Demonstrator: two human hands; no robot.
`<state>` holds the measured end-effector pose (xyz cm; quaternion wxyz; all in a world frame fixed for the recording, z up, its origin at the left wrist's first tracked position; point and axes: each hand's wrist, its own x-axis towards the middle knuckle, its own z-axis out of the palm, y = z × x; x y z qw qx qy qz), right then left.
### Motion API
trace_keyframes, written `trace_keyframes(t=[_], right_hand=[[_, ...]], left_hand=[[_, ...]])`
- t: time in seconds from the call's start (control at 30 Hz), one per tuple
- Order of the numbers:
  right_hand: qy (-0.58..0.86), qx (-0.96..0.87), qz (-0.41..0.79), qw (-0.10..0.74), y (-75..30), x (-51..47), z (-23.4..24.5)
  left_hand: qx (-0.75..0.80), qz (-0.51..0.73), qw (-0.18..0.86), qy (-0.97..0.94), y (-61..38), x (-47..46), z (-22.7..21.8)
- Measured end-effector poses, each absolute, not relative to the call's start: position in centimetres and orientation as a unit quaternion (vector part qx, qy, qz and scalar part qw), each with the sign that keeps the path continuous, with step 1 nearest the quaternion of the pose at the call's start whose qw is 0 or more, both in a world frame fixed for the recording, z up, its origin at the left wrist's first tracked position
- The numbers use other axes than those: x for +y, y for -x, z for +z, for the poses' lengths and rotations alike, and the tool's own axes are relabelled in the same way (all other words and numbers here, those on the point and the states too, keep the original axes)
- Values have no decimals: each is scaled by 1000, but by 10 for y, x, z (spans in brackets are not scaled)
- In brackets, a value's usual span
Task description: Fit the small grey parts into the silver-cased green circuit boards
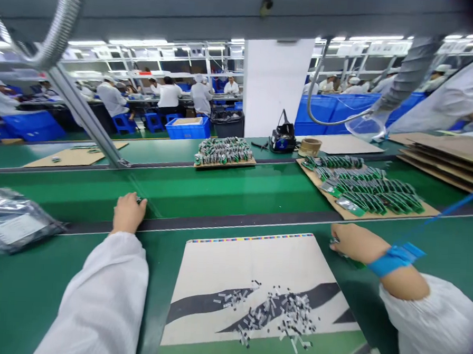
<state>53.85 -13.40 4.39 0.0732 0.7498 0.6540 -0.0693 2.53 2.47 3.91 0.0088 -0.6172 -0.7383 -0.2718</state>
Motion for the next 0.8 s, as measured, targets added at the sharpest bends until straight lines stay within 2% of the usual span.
trace_keyframes(t=[0.1, 0.2, 0.33, 0.47, 0.6, 0.8], right_hand=[[-756, 634, -92, 135, -537, -134, 48], [-758, 628, -89, 148, -528, -139, 56], [-717, 688, -76, 78, -493, -149, 69], [-571, 804, -164, -6, -439, -156, 64], [-468, 853, -227, -38, -409, -157, 42], [-439, 858, -259, -61, -407, -156, 20]], left_hand=[[-735, -250, 0, 631, -12, 33, 34], [-731, -234, -13, 641, -7, 36, 28], [-740, -238, -10, 629, -6, 33, 23], [-737, -255, -14, 626, -9, 27, 25], [-724, -272, -25, 633, -12, 26, 26], [-690, -326, -74, 642, -15, 25, 28]])
